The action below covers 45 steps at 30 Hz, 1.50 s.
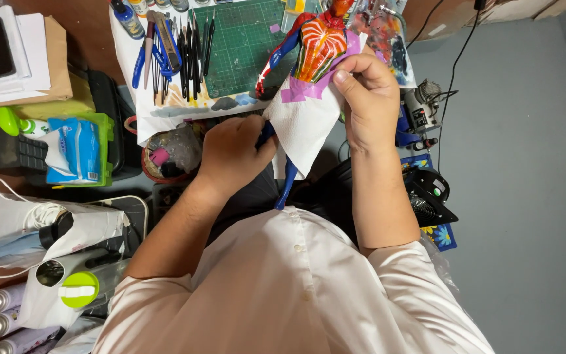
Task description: Applying masking tape and paper to an action figure in preparation for painting.
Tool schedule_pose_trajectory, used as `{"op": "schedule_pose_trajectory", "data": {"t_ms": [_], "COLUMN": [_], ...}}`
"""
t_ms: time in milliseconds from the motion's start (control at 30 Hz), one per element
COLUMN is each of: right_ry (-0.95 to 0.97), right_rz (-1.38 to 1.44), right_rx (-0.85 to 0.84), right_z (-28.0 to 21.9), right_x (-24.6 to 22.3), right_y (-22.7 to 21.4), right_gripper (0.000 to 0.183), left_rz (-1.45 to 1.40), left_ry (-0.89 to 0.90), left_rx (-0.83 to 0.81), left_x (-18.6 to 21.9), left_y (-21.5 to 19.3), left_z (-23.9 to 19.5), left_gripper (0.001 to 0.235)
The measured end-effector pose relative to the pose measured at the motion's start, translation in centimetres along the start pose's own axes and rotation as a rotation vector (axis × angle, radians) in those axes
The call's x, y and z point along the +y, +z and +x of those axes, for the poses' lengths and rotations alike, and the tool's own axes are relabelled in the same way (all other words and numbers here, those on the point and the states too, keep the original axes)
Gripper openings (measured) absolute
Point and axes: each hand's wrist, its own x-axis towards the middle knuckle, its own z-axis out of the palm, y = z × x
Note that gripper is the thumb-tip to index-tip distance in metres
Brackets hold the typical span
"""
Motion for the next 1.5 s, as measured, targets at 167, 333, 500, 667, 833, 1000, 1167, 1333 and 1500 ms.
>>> {"op": "schedule_pose_trajectory", "data": {"t_ms": [167,333,500,667,833,1000,1167,1333,1500], "right_ry": [-0.029,-0.098,-0.183,-0.209,-0.267,-0.297,-0.312,-0.318,-0.298], "right_rz": [-0.082,-0.132,-0.196,-0.205,-0.146,-0.206,-0.208,-0.14,0.106], "right_rx": [0.043,0.062,0.11,0.128,0.113,0.153,0.15,0.15,0.069], "right_z": [-0.3,-0.5,-0.6,-0.7,-0.9,-1.2,-1.2,-1.2,-1.3], "right_x": [0.1,-0.1,0.1,0.3,0.1,0.1,0.2,0.4,1.4], "right_y": [0.3,1.0,1.5,1.7,2.4,2.7,2.7,2.4,1.8], "right_gripper": [0.008,0.01,0.012,0.013,0.014,0.02,0.022,0.039,0.077], "left_rz": [-0.01,-0.018,-0.022,-0.016,-0.035,-0.04,-0.051,-0.038,-0.046], "left_ry": [0.001,0.009,0.018,0.03,0.035,0.013,-0.005,0.036,0.042], "left_rx": [0.01,0.013,0.02,0.032,0.052,0.054,0.02,0.109,0.149], "left_x": [0.2,0.3,0.5,0.6,1.1,1.3,1.6,1.4,1.3], "left_y": [-0.1,0.0,-0.2,-0.1,-0.3,0.1,0.1,0.7,1.0], "left_z": [0.0,-0.2,-0.2,-0.2,-0.2,-0.2,0.0,-0.2,-0.4], "left_gripper": [0.036,0.035,0.037,0.036,0.036,0.038,0.036,0.037,0.037]}}
